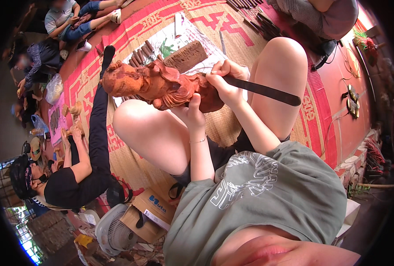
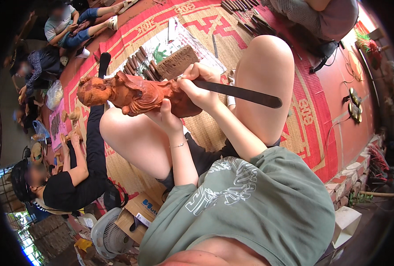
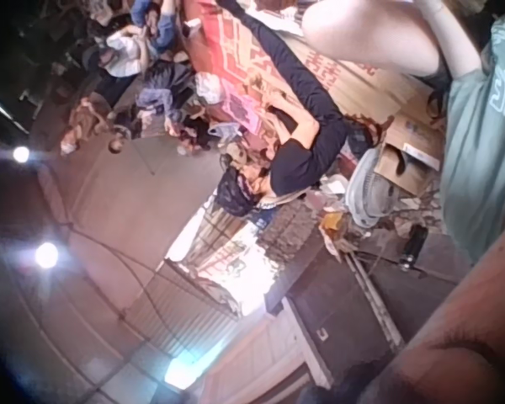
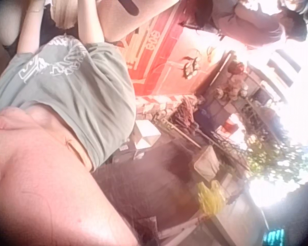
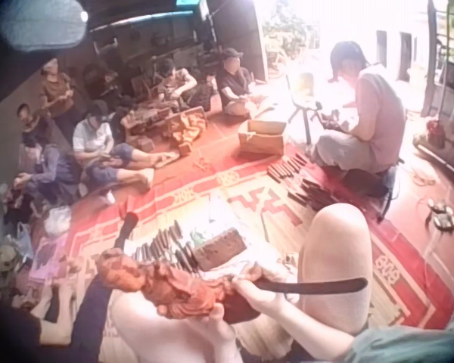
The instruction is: The person carves a wooden figurine using a chisel, holding the piece in their left hand and shaping it with the tool in their right hand. They rotate the figurine to access different areas while seated on a mat.
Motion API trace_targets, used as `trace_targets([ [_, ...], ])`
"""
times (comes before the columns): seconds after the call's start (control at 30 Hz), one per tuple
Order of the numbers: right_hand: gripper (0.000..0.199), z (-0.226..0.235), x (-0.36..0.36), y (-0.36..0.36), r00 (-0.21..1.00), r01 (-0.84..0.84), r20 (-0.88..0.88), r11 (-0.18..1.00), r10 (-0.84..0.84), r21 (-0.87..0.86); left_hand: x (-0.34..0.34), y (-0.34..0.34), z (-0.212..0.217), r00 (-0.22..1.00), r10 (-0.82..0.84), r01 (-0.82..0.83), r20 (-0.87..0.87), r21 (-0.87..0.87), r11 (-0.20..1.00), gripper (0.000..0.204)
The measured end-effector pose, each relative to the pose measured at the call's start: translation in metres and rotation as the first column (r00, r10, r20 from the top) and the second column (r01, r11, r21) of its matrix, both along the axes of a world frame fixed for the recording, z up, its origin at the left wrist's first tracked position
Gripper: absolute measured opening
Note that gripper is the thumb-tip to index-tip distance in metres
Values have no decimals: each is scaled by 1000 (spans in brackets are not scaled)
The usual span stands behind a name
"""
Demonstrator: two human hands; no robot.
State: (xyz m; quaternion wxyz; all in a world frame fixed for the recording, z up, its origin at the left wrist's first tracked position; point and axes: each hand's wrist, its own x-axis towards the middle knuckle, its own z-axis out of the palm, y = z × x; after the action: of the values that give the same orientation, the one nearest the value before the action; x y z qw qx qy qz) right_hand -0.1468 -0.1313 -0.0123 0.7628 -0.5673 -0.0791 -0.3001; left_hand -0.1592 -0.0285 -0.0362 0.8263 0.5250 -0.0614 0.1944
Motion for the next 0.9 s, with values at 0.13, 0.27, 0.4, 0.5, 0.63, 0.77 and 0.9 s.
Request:
trace_targets([
  [0.13, 30, 6, -2, 1, 996, -86, -3, 995, 86, -42, -2, -4, -2, 998, 12, -14, -60, -32, 999, 87],
  [0.27, 29, -4, 4, 0, 995, -90, 26, 984, 95, -151, -2, -2, -8, 999, -24, 22, -45, -48, 999, 89],
  [0.4, 29, -8, 1, 3, 999, 53, 25, 967, -49, -251, -1, -4, -5, 999, 36, -34, -22, 97, 995, 80],
  [0.5, 28, -16, 5, 0, 992, 125, 54, 978, -118, -164, -1, -7, -4, 998, 58, -55, -21, 103, 993, 82],
  [0.63, 29, -5, 3, 1, 999, -41, 19, 997, 42, -58, 0, -5, -1, 998, 11, -13, -69, -29, 1000, 86],
  [0.77, 28, 4, 2, 3, 989, -112, -101, 994, 112, 3, 0, -6, 0, 995, 6, -8, -96, -26, 1000, 86],
  [0.9, 27, -10, 5, -2, 992, -54, -116, 995, 44, -82, 1, -7, 5, 999, -4, 2, -45, -45, 999, 86],
])
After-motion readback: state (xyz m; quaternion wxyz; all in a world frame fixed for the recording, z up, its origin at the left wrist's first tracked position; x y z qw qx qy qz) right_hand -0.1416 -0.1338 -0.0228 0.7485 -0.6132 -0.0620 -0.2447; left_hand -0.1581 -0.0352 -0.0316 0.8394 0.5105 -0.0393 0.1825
